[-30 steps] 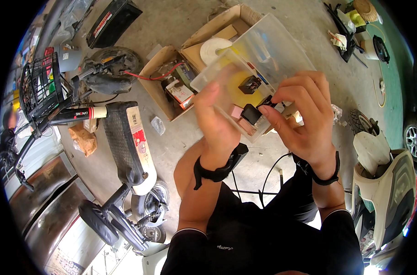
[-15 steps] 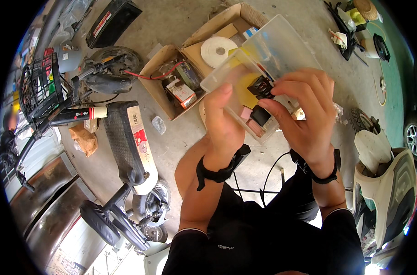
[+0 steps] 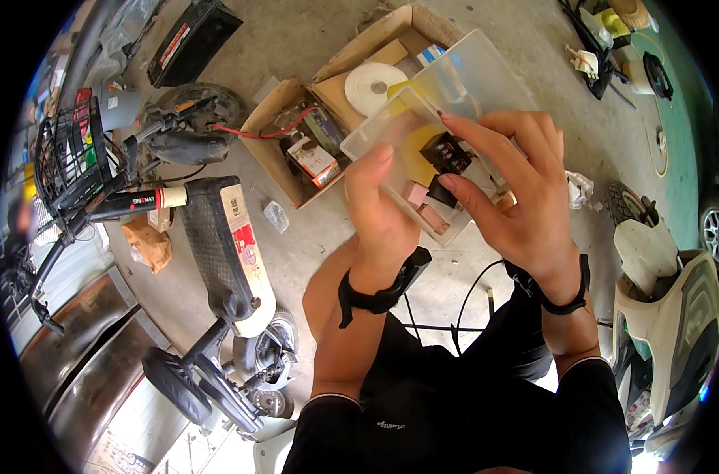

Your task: The person removes a roll of tape from a cardboard box, wipes the edge with a cloth, and then handles small electronic components inside a clear plastic container.

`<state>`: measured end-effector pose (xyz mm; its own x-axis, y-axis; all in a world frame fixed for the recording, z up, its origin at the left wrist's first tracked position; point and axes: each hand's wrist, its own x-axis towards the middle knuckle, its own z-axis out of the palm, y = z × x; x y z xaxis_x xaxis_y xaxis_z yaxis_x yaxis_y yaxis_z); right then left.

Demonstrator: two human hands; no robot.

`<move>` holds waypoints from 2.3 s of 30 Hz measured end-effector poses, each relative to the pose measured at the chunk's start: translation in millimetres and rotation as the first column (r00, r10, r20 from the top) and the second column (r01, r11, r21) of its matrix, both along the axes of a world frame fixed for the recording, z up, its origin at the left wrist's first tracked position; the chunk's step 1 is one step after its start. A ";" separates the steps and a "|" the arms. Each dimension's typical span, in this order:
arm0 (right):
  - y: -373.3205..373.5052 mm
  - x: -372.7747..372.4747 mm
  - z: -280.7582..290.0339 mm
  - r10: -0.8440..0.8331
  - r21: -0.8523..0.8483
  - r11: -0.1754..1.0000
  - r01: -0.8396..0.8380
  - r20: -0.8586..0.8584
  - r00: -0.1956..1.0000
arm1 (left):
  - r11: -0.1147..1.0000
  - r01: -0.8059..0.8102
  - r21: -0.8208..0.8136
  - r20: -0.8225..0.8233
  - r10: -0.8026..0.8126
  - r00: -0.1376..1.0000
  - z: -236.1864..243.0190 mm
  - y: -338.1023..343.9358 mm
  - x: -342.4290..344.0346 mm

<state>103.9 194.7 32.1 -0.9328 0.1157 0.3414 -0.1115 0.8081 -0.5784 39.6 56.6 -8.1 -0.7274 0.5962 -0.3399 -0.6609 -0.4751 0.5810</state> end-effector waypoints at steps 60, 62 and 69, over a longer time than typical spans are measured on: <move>-7.8 6.1 2.6 -0.002 -0.014 1.000 0.004 0.139 0.990 | 0.999 -0.034 -0.019 -0.005 0.034 0.999 -3.1 7.7 1.2; -11.2 8.6 4.1 -0.049 0.050 0.998 0.043 0.127 0.991 | 0.997 -0.069 -0.043 -0.005 0.068 0.998 2.4 12.7 2.0; -12.1 13.6 4.2 -0.141 0.154 0.981 0.113 0.179 0.974 | 0.988 -0.107 -0.112 -0.089 0.097 0.991 -0.5 14.8 4.9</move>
